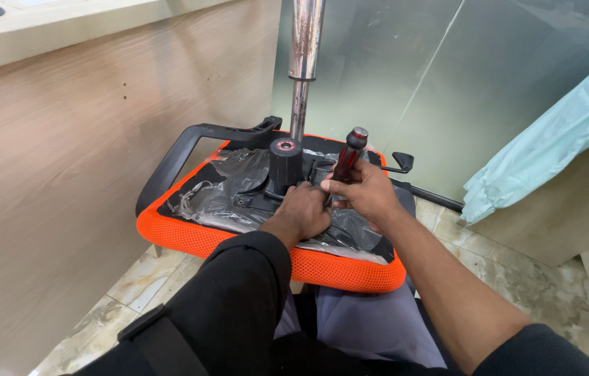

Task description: The person uses a screwdriver to tighten a screw on the central column of an orange office chair base. The chair is placed on their lap while they work on the mechanism.

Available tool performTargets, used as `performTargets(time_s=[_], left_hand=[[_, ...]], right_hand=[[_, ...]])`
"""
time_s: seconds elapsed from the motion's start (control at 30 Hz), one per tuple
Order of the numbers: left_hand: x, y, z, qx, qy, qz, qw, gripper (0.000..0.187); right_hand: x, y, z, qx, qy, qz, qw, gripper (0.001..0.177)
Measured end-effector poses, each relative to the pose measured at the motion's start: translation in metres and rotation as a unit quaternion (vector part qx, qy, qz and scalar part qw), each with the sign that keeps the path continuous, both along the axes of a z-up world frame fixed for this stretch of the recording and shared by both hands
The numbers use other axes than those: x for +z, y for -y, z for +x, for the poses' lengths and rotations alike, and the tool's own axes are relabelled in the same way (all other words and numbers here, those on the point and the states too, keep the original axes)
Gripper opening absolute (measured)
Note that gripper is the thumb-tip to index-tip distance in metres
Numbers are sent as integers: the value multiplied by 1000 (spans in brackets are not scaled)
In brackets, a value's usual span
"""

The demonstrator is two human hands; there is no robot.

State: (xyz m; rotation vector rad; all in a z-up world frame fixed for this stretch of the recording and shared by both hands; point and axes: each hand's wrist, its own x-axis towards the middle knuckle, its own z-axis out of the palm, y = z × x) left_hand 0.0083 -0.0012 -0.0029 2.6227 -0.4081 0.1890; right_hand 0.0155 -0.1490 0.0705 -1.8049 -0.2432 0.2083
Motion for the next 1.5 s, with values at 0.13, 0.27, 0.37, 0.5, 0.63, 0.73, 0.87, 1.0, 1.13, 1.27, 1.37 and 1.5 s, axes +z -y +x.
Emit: performTargets(time_s=[0.13,0.27,0.37,0.5,0.63,0.73,0.87,1.0,1.13,1.27,1.37,1.5], left_hand=[[-5,-3,-4,-11,15,-60,998,26],[2,-3,1,-8,-52,-90,995,30],[9,-3,6,-6,-72,-65,995,30],[14,-5,-2,-30,-44,-92,994,28],[17,-3,-14,5,-61,-151,987,29],[19,-7,-15,14,-73,-146,986,28],[17,-2,-16,9,-48,-128,991,29],[18,0,-16,23,-61,-126,990,31],[21,-3,-20,14,-57,-130,990,32],[21,-2,-20,24,-73,-144,987,32],[18,-1,-15,22,-81,-133,988,30],[13,1,-10,12,-66,-91,994,31]], right_hand=[[-7,3,-2,11,-12,25,1000,32],[-7,1,-1,-8,-24,36,999,30],[-4,0,4,-27,-37,33,998,30],[3,3,7,-25,-37,14,999,33],[5,-4,4,-51,-9,-32,998,36],[4,-15,4,-69,-14,-43,997,39],[4,-10,4,-54,-39,-55,996,33],[12,4,12,-10,-60,21,998,33],[13,3,14,16,-35,26,999,36],[6,-11,8,-81,33,-102,991,32],[4,-19,5,-110,43,-138,983,33],[8,-15,5,-76,-7,-75,994,29]])
